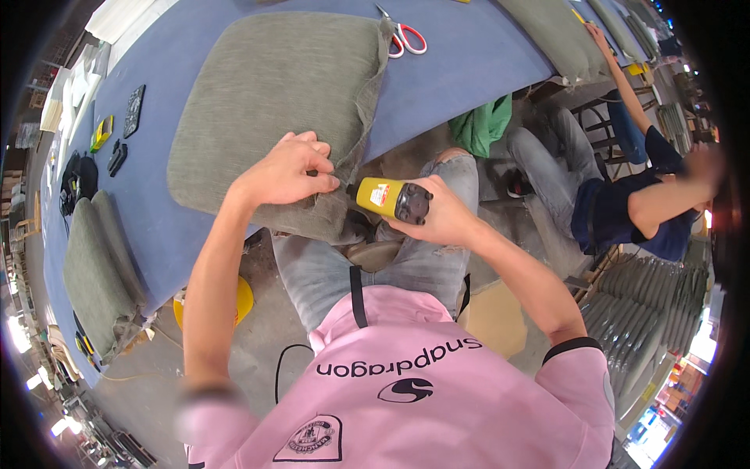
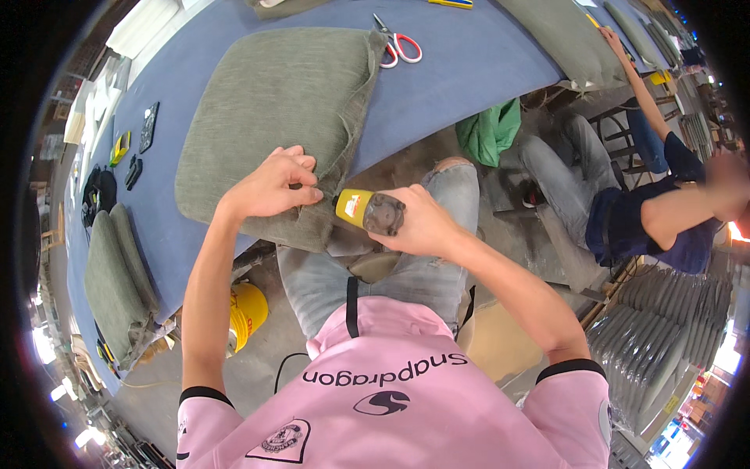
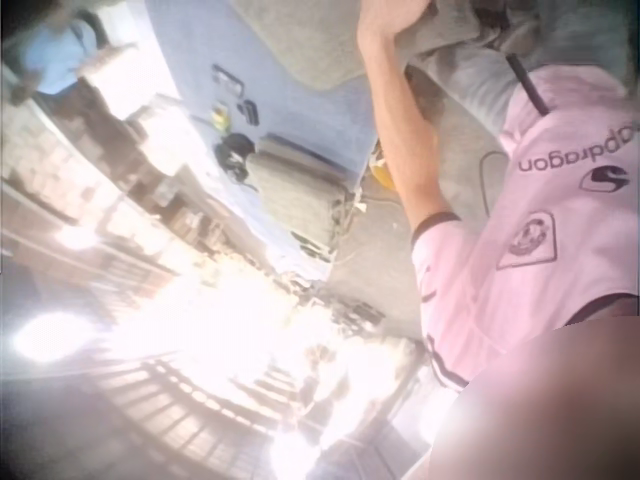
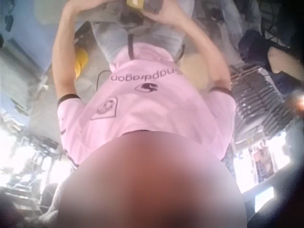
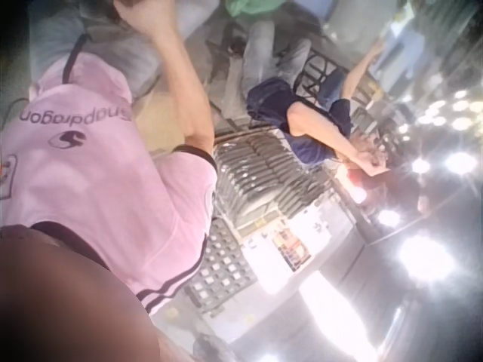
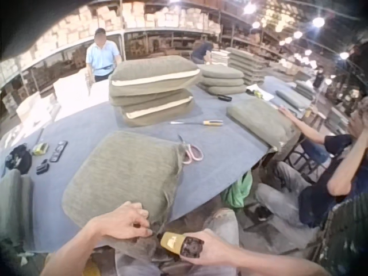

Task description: The person staples fabric onto cushion frames using a staple gun, trims excess fabric with scissors, and stacks finished cushions. They handle multiple cushions one at a time, folding fabric edges and securing them before moving to the next unit.

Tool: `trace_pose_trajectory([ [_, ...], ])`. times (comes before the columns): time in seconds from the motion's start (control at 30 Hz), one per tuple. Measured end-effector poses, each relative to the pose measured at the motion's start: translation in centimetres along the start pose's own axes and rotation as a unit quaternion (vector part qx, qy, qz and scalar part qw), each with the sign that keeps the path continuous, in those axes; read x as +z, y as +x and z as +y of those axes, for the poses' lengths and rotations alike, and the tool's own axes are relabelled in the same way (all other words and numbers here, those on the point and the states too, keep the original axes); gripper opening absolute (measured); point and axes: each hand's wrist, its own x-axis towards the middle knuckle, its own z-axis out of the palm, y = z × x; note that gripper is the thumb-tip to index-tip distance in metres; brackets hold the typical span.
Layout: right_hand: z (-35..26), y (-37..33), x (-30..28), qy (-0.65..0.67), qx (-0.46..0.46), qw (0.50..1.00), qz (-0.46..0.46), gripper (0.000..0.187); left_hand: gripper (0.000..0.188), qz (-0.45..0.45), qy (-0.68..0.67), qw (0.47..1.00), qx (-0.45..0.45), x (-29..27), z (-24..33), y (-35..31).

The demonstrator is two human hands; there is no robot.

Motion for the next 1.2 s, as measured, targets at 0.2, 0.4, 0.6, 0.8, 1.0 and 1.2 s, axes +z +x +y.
trace_pose_trajectory([
  [0.2, -2.2, 1.4, -1.0, 0.041, 0.007, 0.998, -0.050, 0.026, 0.040, 0.074, -0.019, 0.997, 0.005, 1.8, -0.2, -0.3],
  [0.4, -1.7, 0.9, -0.2, 0.011, 0.037, 0.998, -0.046, 0.025, 0.042, 0.112, 0.010, 0.994, 0.004, 1.9, -0.2, 0.0],
  [0.6, 0.8, -1.5, 0.9, 0.006, -0.014, 1.000, 0.012, 0.035, 0.044, 0.059, 0.186, 0.981, -0.023, 0.9, 3.2, -1.3],
  [0.8, -1.8, -0.1, 0.0, 0.064, 0.020, 0.997, -0.048, 0.032, 0.042, -0.011, 0.024, 1.000, -0.005, -0.2, 0.0, -1.4],
  [1.0, -1.2, 0.3, 0.3, 0.084, -0.003, 0.994, -0.065, 0.032, 0.040, -0.022, 0.000, 1.000, -0.015, 0.2, -0.1, -1.4],
  [1.2, -1.5, -0.9, 1.6, 0.005, -0.033, 0.999, 0.033, 0.031, 0.042, 0.029, 0.000, 1.000, 0.010, 1.2, -0.1, -1.2],
])
